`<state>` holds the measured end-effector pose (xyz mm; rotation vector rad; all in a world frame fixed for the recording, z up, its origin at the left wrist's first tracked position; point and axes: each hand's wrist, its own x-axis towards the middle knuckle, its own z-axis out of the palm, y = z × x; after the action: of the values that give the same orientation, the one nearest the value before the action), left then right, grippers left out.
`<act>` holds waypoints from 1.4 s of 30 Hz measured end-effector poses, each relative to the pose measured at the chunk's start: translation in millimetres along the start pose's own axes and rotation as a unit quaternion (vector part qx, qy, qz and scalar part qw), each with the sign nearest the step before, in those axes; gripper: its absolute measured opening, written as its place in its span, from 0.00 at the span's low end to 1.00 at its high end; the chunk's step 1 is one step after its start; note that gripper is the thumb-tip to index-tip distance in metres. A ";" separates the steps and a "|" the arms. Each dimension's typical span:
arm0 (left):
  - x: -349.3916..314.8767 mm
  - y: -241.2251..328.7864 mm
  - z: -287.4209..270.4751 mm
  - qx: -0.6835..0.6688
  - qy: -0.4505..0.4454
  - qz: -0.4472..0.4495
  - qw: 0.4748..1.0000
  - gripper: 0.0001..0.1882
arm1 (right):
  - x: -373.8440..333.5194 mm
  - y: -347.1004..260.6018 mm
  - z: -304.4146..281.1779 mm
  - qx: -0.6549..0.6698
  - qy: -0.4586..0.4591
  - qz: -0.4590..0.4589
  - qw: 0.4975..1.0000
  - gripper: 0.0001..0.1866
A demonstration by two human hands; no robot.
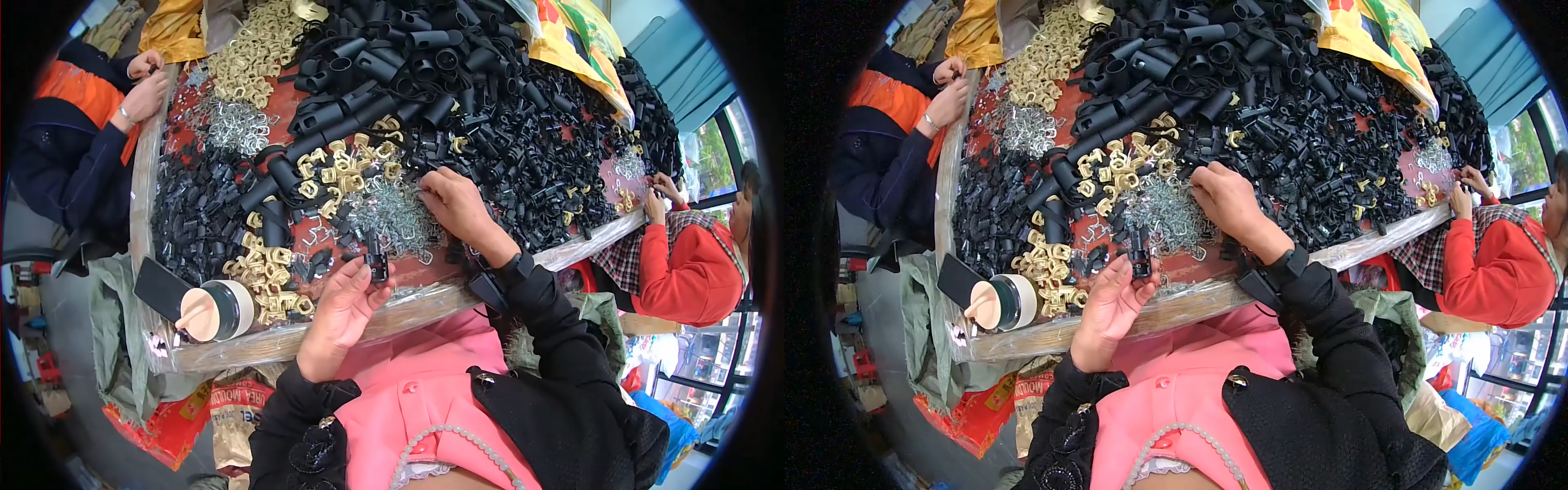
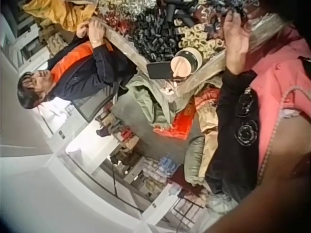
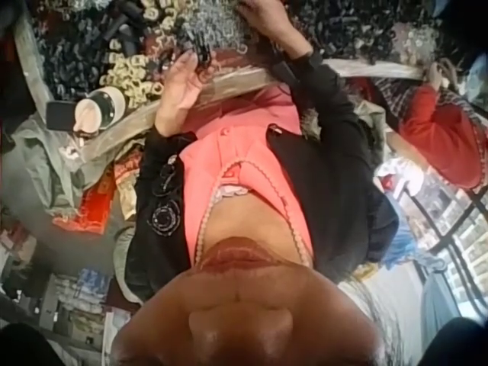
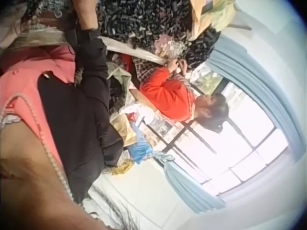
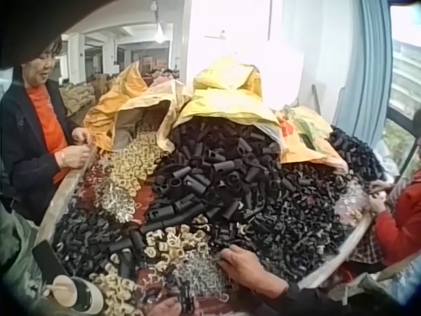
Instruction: The person assembles components by hand, picking up a black plastic housing and inserting a small metal clip and a tan plastic piece into it. They then pick up a larger black plastic tube and fit the assembled housing into its end before repeating the process.
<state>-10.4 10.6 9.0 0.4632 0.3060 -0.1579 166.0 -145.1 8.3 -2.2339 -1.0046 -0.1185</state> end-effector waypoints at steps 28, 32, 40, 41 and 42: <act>13.4 -4.6 11.1 -0.005 -0.028 0.132 0.991 0.15 | -42.3 -70.7 -5.3 0.509 -0.161 0.258 0.805 0.11; 13.4 -7.6 10.1 0.014 -0.038 0.130 0.991 0.15 | -41.7 -80.4 -5.4 0.462 -0.128 0.236 0.845 0.12; 9.3 -8.3 8.6 0.023 -0.058 0.119 0.991 0.15 | -43.6 -72.7 -6.0 0.280 -0.153 0.051 0.946 0.12; 9.0 -8.0 9.1 0.017 -0.064 0.116 0.991 0.15 | -43.4 -72.3 -7.1 0.263 -0.164 0.015 0.951 0.12; 8.6 -8.0 9.3 0.017 -0.064 0.115 0.991 0.15 | -42.9 -72.1 -8.2 0.262 -0.164 0.015 0.951 0.12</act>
<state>-1.7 -1.4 10.8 0.5156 0.1222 0.0332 87.7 -143.1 39.3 -1.8019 -1.0250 0.4955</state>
